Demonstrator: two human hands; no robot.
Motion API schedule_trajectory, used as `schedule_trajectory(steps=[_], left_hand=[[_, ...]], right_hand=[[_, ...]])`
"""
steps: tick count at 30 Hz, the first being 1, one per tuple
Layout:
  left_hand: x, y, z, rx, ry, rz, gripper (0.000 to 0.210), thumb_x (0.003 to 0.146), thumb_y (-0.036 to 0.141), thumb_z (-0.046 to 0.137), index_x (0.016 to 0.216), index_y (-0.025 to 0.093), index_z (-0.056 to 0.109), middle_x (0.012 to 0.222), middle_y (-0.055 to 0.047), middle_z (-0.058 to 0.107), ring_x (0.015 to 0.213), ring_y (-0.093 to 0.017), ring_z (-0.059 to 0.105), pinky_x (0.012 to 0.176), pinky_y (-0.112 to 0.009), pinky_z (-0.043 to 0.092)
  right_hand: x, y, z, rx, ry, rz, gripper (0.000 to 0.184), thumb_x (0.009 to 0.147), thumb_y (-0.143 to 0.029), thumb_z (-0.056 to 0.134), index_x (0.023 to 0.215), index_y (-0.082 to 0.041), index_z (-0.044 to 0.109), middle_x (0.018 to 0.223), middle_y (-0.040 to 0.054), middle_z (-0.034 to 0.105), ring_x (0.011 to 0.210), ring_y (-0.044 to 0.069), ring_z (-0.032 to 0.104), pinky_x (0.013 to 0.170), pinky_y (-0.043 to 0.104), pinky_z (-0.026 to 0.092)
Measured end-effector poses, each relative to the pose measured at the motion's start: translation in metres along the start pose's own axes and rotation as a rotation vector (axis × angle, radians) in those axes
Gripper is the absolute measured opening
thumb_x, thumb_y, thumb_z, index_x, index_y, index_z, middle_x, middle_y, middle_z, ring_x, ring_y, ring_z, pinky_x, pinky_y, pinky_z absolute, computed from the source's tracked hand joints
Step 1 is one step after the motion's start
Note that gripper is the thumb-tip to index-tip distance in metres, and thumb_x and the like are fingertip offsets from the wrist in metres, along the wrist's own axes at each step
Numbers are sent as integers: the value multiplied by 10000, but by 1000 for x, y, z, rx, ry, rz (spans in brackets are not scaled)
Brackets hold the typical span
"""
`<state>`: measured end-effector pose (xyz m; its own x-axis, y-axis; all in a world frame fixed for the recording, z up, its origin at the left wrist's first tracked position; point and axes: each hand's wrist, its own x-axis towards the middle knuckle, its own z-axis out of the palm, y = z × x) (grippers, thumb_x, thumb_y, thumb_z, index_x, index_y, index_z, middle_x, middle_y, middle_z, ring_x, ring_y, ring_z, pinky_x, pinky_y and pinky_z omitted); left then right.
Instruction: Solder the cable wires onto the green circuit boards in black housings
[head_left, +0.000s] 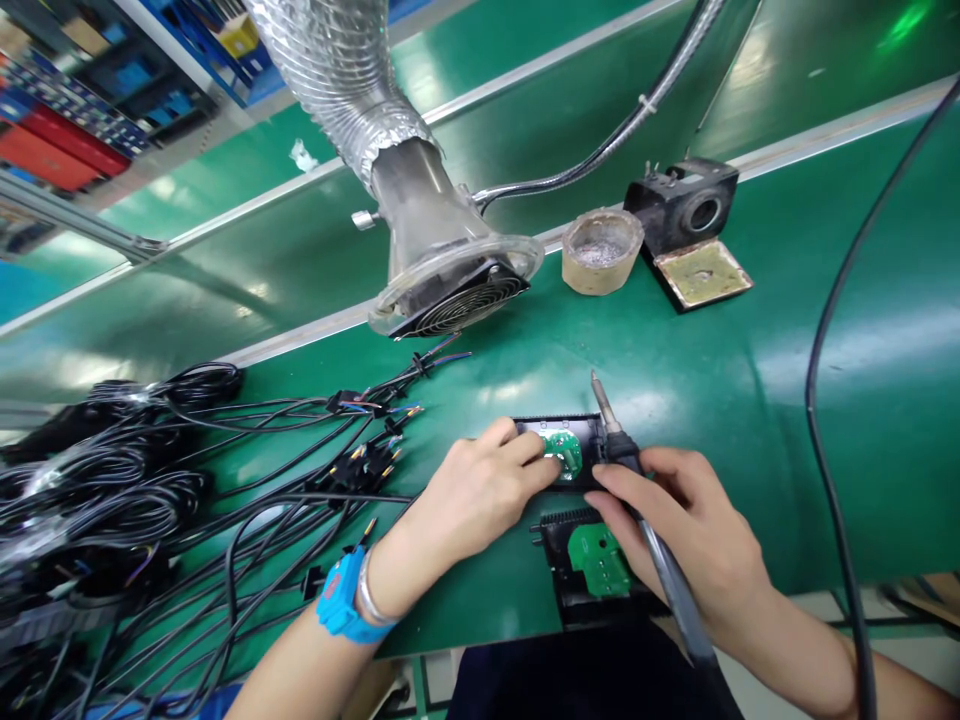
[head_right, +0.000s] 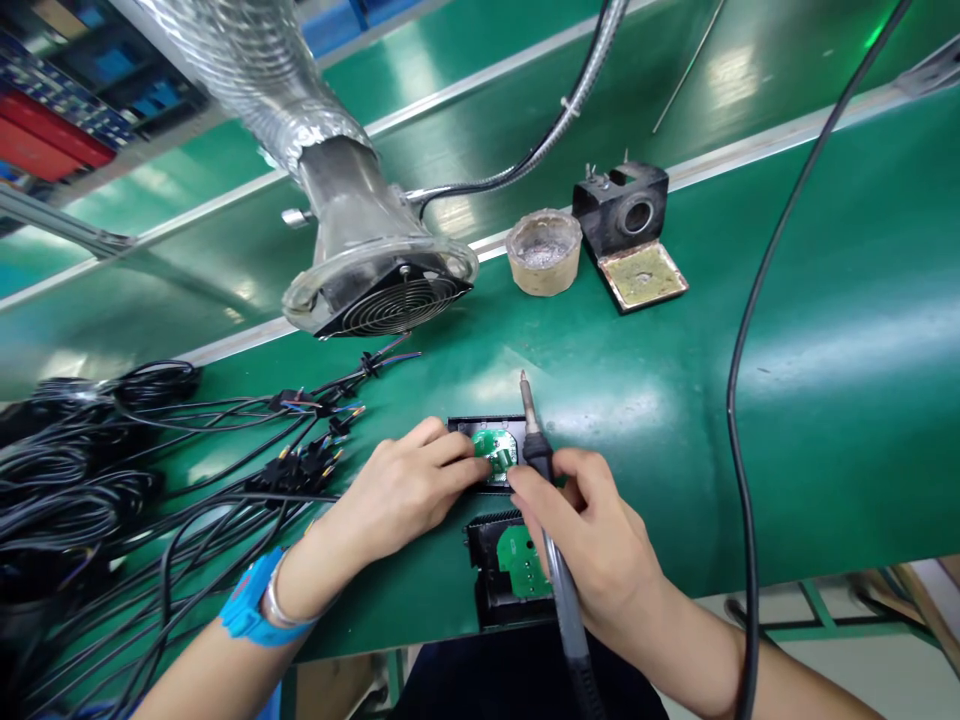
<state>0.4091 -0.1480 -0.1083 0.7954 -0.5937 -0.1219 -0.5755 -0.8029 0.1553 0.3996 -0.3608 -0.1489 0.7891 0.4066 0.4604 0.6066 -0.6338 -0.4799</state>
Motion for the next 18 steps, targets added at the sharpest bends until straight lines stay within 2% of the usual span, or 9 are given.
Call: schedule_trajectory(steps=[4,8,10,13,15,18], left_hand=[[2,-7,0,10,7,84,181,931,200,433,961,207,611,818,-27,566,778,-179,411,440,-282,134],[5,-11,2,-119,25,39,212,945,247,424,923,227,635,794,-6,587,758,-153,435,459,-272,210],[5,-12,4,-189,34,20,225,950,271,424,932,229,645,805,-1,603,759,-144,450,507,-260,281],[4,-12,5,-233,52,11,249,957,278,414,952,211,653,840,-12,621,782,-144,471,584,-251,352],[4,-11,6,-249,61,18,262,959,271,409,947,198,660,840,-20,623,790,-145,481,614,-248,378],[4,-12,7,-271,76,33,275,957,264,411,927,189,674,822,-30,619,788,-145,491,648,-246,406]], right_hand=[[-2,-2,2,5,-10,17,197,853,-159,566,1047,-177,600,955,85,464,648,92,491,491,192,435],[2,-2,-3,47,15,21,201,828,-151,611,1028,-164,620,927,72,479,662,94,520,525,200,450],[7,0,-13,147,22,28,185,831,-153,609,1014,-173,633,915,62,509,687,95,544,570,200,467],[15,9,-37,288,-33,37,192,862,-180,542,1034,-193,627,888,54,573,735,119,589,607,213,489],[20,18,-51,330,-48,91,232,845,-198,543,1072,-188,593,832,44,600,696,129,601,550,213,485],[27,29,-61,425,-118,109,182,801,-152,570,976,-197,591,753,16,604,604,115,581,483,213,462]])
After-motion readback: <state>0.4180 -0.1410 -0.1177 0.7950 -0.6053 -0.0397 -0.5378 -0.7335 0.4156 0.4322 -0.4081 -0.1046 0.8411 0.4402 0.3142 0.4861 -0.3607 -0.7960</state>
